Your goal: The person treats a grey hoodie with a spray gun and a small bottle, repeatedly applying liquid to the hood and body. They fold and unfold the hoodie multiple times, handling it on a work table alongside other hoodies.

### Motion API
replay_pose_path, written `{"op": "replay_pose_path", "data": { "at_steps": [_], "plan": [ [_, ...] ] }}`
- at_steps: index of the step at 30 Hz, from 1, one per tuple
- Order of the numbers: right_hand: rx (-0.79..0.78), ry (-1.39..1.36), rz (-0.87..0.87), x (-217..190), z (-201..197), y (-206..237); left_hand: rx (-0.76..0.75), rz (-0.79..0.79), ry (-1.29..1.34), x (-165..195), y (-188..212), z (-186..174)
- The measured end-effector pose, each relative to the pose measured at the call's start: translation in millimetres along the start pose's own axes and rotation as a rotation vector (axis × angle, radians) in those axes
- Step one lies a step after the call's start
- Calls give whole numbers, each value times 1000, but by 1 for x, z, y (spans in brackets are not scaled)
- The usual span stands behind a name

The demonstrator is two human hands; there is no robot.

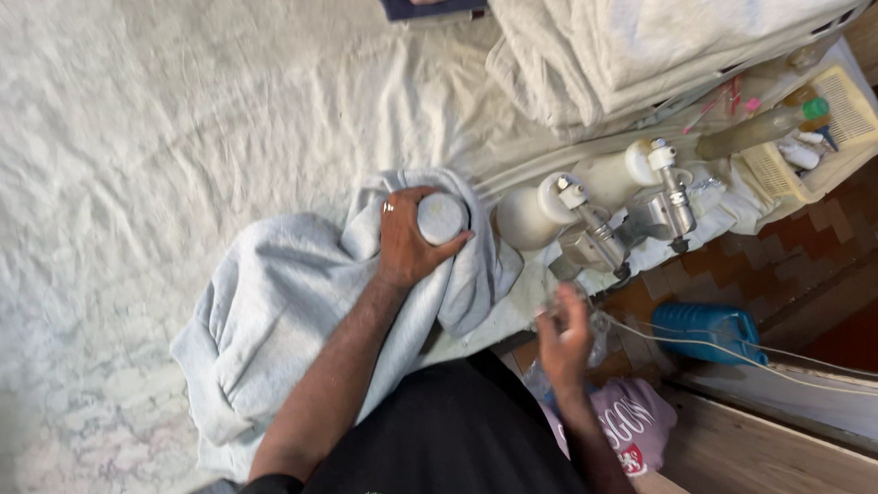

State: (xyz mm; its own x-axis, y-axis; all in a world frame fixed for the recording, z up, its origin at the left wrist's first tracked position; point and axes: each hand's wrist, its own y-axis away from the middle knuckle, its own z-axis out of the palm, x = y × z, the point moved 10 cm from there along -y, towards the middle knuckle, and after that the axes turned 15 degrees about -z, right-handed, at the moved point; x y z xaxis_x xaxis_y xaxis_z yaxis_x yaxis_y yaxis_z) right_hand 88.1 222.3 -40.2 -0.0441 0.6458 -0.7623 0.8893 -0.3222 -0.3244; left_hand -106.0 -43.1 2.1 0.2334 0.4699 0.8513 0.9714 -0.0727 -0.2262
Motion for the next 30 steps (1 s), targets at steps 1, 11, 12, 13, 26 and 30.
{"op": "replay_pose_path", "data": {
  "at_steps": [1, 11, 12, 13, 26, 30],
  "plan": [
    [122, -43, 0, 13, -15, -8, -10, -10, -8, -1, 0, 1],
    [-225, -341, 55, 89, 35, -121, -104, -325, -68, -7, -5, -5],
    [-213, -390, 93, 86, 34, -118, -82, -358, -38, -8, -3, -7],
    [-224, -342, 72, 76, 26, -113, -60, -386, -8, -9, -2, -9],
    [-612, 29, -373, -81, -66, -37, 93, -205, -55, 5, 30, 2],
    [-632, 75, -384, -80, -62, -38, 115, -178, -83, 9, 36, 5]
  ]
}}
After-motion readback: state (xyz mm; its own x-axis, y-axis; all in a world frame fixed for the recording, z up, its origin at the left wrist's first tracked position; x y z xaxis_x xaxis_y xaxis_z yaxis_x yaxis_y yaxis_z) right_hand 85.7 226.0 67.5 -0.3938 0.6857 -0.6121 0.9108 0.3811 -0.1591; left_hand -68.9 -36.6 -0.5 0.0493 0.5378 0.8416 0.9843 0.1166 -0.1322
